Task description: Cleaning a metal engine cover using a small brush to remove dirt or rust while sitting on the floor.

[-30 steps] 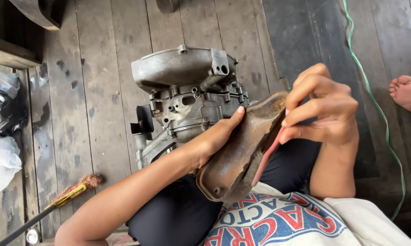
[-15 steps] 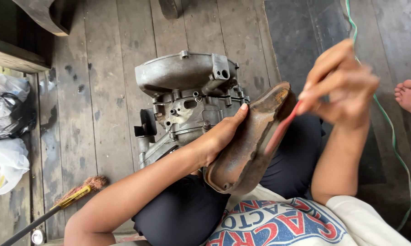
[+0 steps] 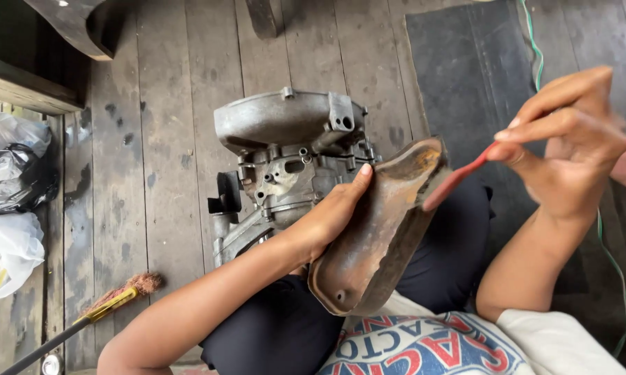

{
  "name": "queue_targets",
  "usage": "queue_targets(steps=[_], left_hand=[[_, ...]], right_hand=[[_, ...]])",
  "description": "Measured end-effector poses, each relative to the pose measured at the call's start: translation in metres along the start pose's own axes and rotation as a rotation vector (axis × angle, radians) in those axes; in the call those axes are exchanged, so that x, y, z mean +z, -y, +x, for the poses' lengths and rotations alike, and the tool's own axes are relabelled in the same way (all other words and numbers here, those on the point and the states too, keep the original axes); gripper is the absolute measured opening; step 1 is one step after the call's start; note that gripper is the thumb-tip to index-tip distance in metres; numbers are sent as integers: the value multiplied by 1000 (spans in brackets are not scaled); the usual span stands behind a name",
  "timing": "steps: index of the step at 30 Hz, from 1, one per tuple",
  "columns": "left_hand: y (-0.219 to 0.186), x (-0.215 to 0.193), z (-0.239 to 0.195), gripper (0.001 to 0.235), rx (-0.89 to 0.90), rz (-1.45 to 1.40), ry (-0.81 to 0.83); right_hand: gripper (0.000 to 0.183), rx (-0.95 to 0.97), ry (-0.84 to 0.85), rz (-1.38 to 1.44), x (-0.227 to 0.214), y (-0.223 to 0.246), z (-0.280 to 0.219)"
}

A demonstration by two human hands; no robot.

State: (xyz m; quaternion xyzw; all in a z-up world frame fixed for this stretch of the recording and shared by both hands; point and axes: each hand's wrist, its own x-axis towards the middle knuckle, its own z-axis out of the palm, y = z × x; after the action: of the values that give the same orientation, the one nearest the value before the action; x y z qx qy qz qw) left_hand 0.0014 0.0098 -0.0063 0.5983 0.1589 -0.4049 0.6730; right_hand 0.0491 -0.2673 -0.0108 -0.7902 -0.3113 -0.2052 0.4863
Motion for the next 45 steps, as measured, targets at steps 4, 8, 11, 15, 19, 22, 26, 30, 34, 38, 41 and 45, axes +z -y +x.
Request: queue_targets(steps=[4, 8, 11, 15, 19, 22, 26, 30, 34, 38, 41, 45], left_hand=[[-2, -6, 4, 81, -15, -43, -38], [-8, -13, -6, 77, 9, -71, -69], [-6, -16, -10, 76, -18, -38, -61], [1, -22, -6, 74, -11, -22, -46], [-1, -21, -8, 76, -47, -8, -51], [-2, -19, -9, 78, -49, 6, -46], [-3, -18, -9, 76, -27, 43, -8], [-5, -10, -9, 76, -66, 40, 4], [-5, -6, -11, 76, -26, 53, 40], [-4, -5, -5, 79, -15, 61, 15], [-3, -2, -2, 79, -20, 102, 6], [1, -1, 0, 80, 7, 68, 25]], right_hand=[[22, -78, 90, 128, 34, 22, 16], [21, -151, 140, 177, 48, 17, 22], [24, -73, 55, 175, 38, -9, 21], [37, 0, 98, 6, 28, -8, 23], [33, -18, 283, -155, 14, -1, 37], [27, -3, 298, -170, 0, 10, 45], [22, -80, 328, -179, -3, 24, 42], [29, -165, 200, -26, 10, 36, 26], [56, -83, 20, 66, -32, -29, 6], [54, -105, -8, 78, -3, -4, 13], [50, -76, 129, 246, 28, 29, 17], [65, -72, 75, 296, 13, -2, 18]])
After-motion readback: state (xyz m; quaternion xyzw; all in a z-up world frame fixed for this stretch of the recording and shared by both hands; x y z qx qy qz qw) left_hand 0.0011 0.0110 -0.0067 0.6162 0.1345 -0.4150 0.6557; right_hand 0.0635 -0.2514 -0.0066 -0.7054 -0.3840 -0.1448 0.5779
